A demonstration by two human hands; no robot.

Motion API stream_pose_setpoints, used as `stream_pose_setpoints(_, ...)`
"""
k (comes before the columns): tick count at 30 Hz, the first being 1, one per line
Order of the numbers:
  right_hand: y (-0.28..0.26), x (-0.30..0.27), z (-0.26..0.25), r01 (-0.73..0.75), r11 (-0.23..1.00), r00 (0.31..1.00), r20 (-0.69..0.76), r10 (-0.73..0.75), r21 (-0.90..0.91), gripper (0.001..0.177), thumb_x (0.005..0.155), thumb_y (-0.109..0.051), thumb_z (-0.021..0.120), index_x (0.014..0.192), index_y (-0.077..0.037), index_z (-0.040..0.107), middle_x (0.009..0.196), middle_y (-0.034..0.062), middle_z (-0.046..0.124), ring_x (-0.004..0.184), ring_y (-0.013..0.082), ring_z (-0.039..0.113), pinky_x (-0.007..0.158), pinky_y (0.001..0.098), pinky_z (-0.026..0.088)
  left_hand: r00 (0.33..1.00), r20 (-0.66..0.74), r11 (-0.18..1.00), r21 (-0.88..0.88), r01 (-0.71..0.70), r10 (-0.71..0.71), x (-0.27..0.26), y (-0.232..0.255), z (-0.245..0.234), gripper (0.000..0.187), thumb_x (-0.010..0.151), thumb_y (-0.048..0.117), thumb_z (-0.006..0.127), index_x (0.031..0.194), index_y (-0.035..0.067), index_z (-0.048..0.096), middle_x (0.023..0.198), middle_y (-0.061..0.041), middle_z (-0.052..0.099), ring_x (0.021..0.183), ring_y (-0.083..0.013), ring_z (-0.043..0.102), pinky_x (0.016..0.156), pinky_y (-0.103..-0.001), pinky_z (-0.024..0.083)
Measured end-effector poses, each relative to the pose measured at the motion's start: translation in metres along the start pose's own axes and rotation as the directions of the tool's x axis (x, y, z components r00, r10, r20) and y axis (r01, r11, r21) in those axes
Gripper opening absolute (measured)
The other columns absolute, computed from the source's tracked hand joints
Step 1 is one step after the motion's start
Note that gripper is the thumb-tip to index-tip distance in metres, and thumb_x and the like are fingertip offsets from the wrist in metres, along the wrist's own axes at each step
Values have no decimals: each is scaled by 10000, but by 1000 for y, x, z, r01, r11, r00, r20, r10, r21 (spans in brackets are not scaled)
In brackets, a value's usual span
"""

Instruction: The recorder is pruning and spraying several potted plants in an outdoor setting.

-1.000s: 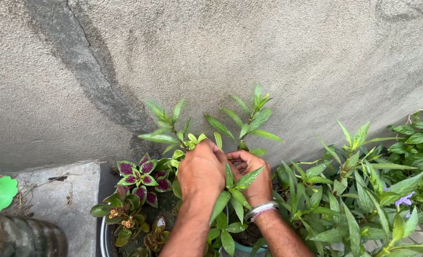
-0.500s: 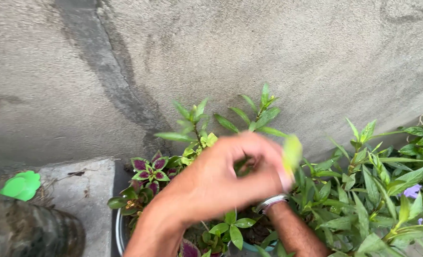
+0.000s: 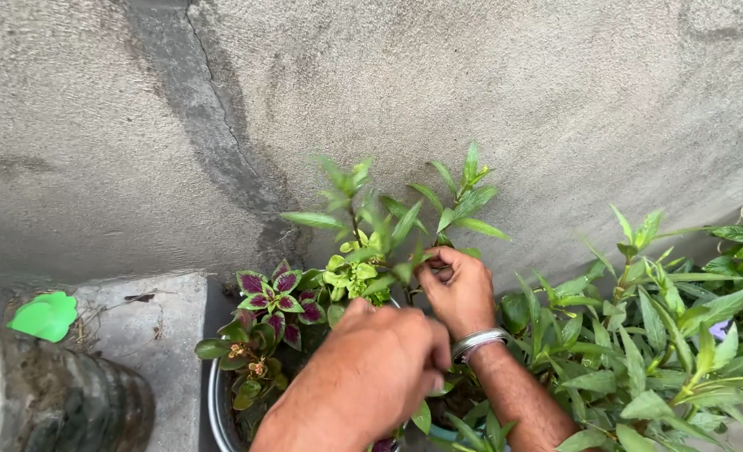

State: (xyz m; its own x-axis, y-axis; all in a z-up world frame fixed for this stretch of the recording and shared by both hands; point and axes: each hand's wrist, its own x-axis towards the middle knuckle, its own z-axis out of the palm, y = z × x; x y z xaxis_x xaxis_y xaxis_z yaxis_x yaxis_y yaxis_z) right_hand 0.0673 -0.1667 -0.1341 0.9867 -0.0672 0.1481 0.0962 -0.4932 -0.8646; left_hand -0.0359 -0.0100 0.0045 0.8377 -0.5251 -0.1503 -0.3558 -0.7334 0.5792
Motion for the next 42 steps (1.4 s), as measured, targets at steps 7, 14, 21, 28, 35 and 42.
stream_pose_setpoints(7,-23,-8,-8,-69,996,998,8,69,-51,145,891,-164,755,975,-46,772,713,49,770,602,105,698,591,286,557,924,-266,949,84,305,-274,33,-7,2,486,933,243,652,1376,93,520,853,-202,736,833,-398,725,765,-509,568)
stream_pose_setpoints(14,-9,-5,-7,-30,997,1000,-6,31,67,119,914,-135,709,966,-40,760,713,37,773,608,76,687,568,267,546,882,-221,894,76,441,-416,60,-15,18,402,1025,309,555,1361,90,541,884,-193,740,847,-373,738,756,-490,588)
stream_pose_setpoints(21,-30,-6,-20,-60,993,998,-10,62,97,146,897,-186,749,958,-55,775,767,45,785,648,87,705,589,279,557,833,-335,867,83,491,-440,58,-21,6,296,956,269,628,1191,91,652,885,-182,746,867,-350,745,786,-466,593)
stream_pose_setpoints(28,-64,-77,-64,146,984,988,72,-139,-106,170,846,-232,747,919,-84,786,879,30,786,839,182,705,716,359,572,800,-420,882,-7,470,-430,57,-36,0,217,943,250,633,1112,147,721,884,-169,750,858,-367,741,796,-490,579)
stream_pose_setpoints(35,-11,-89,-72,478,871,639,724,-259,-110,191,929,-281,822,811,-133,798,1033,-1,762,1062,183,681,1017,407,419,785,-446,883,-28,468,-430,49,-38,-8,221,926,244,644,1102,157,743,895,-189,741,882,-391,723,796,-513,568)
stream_pose_setpoints(42,-32,-67,-83,209,971,436,877,-201,118,139,795,-190,836,884,-122,753,1114,10,761,1128,170,696,979,353,511,784,-448,900,-140,412,-429,46,-40,-13,228,908,259,669,1091,165,767,911,-173,756,876,-364,737,832,-481,569)
